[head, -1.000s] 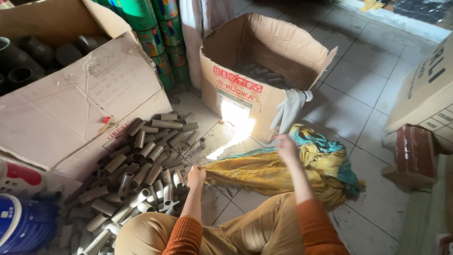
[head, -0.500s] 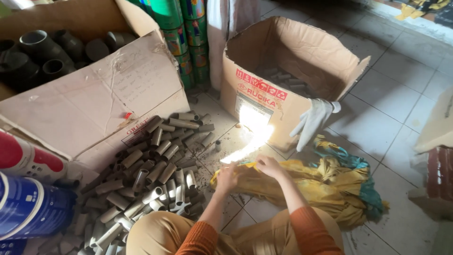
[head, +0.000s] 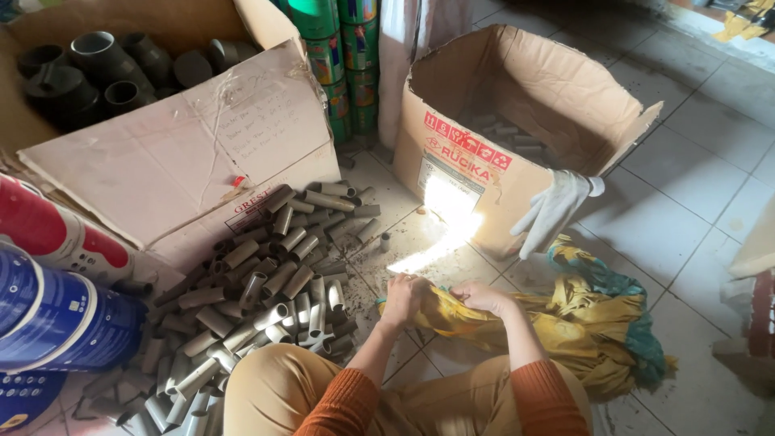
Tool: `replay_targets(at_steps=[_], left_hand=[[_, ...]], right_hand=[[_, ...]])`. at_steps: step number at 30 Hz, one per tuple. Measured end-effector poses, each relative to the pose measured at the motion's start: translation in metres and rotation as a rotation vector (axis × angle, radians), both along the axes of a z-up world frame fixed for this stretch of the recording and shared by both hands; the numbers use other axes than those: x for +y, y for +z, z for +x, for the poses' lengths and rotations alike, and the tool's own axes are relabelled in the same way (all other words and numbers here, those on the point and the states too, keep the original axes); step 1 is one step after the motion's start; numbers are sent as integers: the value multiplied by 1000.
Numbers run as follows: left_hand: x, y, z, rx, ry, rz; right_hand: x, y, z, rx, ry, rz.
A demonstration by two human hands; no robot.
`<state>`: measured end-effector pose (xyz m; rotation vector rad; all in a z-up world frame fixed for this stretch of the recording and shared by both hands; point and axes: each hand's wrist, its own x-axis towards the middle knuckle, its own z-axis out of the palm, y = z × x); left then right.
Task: The person sits on the floor and wipes small cylindrical metal parts with a cloth. They pick up each part from a pile, wipe it, and place it into a cardboard box. The person uses different sections of the cloth and occasionally switches to a white glove to continue cleaning the parts.
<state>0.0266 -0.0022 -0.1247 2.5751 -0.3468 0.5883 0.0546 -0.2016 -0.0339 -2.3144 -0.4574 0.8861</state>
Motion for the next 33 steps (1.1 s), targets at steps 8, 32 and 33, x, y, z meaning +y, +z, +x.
replay_targets(at_steps=[8, 32, 33], left_hand=[[3, 54, -21, -37, 10, 45], [159, 42, 20, 909, 158, 523], [163, 35, 14, 907, 160, 523]], right_hand=[[14, 22, -14, 88, 115, -288], [-8, -70, -12, 237, -684, 569], [-4, -70, -12, 235, -683, 571]])
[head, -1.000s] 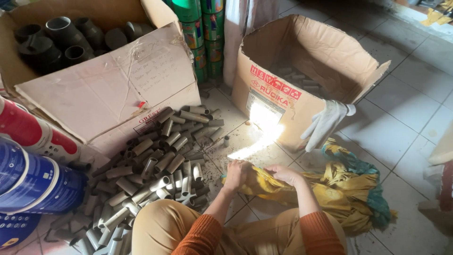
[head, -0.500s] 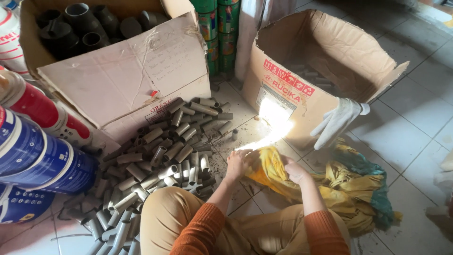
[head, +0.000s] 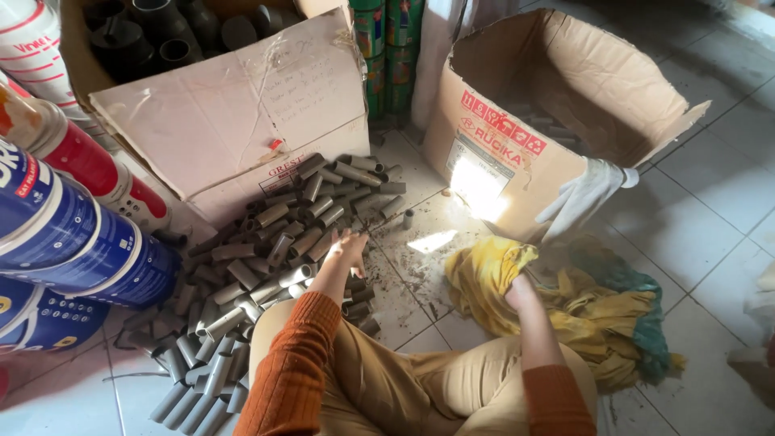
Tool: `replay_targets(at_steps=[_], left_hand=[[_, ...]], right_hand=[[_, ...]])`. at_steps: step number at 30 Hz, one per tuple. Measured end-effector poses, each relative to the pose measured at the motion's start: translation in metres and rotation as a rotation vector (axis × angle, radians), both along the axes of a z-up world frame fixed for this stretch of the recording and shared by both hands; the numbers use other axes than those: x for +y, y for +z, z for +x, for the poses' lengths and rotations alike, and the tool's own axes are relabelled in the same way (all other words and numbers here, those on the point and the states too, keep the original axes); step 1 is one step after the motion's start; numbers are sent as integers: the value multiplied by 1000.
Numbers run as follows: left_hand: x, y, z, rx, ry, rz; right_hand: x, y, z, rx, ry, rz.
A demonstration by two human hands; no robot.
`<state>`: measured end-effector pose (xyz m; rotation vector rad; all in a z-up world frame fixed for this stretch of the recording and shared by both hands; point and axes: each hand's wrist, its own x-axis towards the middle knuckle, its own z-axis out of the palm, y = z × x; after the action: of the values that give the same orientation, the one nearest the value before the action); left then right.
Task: The person sits on the floor and wipes small cylindrical metal parts with a cloth. They pick up each part from a pile, wipe it, and place it into a cardboard box. The person uses different sections of the cloth and occasionally switches to a white glove to continue cleaning the parts.
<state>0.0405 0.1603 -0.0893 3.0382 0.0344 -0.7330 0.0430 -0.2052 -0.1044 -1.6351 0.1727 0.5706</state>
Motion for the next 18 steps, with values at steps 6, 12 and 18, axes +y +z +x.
replay_targets(at_steps=[6, 12, 18], left_hand=[[5, -11, -7, -69, -5, -28], [3, -26, 0, -92, 19, 61], [-10, -20, 2, -156, 9, -10]], right_hand=[[18, -3, 0, -19, -23, -202], [27, -2, 1, -16, -60, -379], [26, 6, -7, -104, -175, -284]])
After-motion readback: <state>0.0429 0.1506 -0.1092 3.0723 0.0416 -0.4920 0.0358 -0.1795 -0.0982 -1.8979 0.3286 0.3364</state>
